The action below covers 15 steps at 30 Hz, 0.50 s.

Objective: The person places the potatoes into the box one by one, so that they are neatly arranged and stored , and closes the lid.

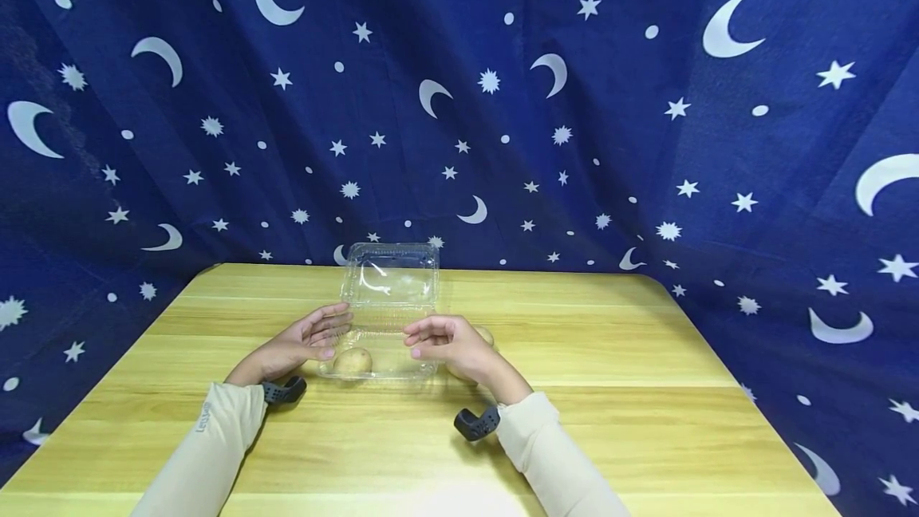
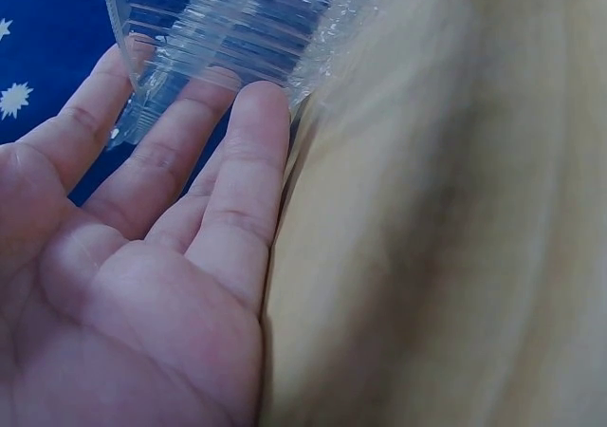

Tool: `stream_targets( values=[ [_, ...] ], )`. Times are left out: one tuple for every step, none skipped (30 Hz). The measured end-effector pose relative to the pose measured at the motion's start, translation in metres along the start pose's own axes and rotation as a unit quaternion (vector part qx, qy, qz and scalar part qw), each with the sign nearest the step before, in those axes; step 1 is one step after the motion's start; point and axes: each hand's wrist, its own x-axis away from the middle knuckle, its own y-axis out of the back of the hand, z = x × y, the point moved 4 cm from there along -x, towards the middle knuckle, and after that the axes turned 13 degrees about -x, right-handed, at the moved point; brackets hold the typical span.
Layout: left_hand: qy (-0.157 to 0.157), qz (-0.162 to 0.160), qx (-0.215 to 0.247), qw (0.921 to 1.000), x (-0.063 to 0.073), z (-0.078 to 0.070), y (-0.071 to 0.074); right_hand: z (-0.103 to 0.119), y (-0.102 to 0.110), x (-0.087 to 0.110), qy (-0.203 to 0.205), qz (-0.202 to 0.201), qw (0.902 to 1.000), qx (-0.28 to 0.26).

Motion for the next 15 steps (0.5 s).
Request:
stream_targets(
  values=[
    [0.001,0.000,-0.001,1.0000,0.000,0.001,0.000,0.000,0.001,0.002,-0.001,-0.001,1.0000,0.001],
    [0.002,0.001,-0.001,1.0000,0.000,0.001,0.000,0.000,0.002,0.004,-0.001,-0.002,1.0000,0.003],
    [0.003,0.001,-0.001,1.0000,0.000,0.001,0.000,-0.001,0.003,0.006,-0.001,-0.002,1.0000,0.004],
    [0.003,0.002,-0.002,1.0000,0.000,0.002,0.000,-0.001,0.003,0.008,0.000,-0.004,1.0000,0.005],
    [0.004,0.002,-0.002,1.0000,0.000,0.002,0.000,-0.001,0.004,0.010,0.001,-0.004,1.0000,0.006],
    [0.005,0.002,-0.003,1.0000,0.000,0.002,0.000,-0.001,0.005,0.012,0.003,-0.004,1.0000,0.008],
    [0.005,0.001,-0.004,1.0000,-0.001,0.002,0.000,-0.001,0.006,0.014,0.005,-0.004,0.9999,0.012],
    [0.005,0.001,-0.005,1.0000,-0.001,0.002,0.000,0.000,0.006,0.015,0.008,-0.003,0.9999,0.014],
    [0.006,0.001,-0.005,1.0000,-0.001,0.002,0.000,0.000,0.007,0.017,0.011,-0.002,0.9998,0.016],
    [0.006,0.000,-0.006,1.0000,-0.001,0.002,0.000,0.001,0.009,0.018,0.014,-0.001,0.9997,0.018],
    [0.006,-0.001,-0.006,1.0000,-0.001,0.002,0.000,0.003,0.010,0.019,0.016,-0.001,0.9997,0.018],
    [0.006,-0.001,-0.006,1.0000,0.000,0.002,0.000,0.004,0.011,0.020,0.019,-0.001,0.9997,0.017],
    [0.007,-0.001,-0.005,1.0000,0.000,0.002,0.001,0.005,0.013,0.021,0.021,-0.001,0.9997,0.016],
    [0.008,-0.002,-0.005,1.0000,0.000,0.002,0.001,0.006,0.015,0.021,0.022,-0.002,0.9997,0.011],
    [0.008,-0.002,-0.005,1.0000,0.000,0.002,0.001,0.007,0.017,0.022,0.023,-0.004,0.9997,0.009]
  ],
)
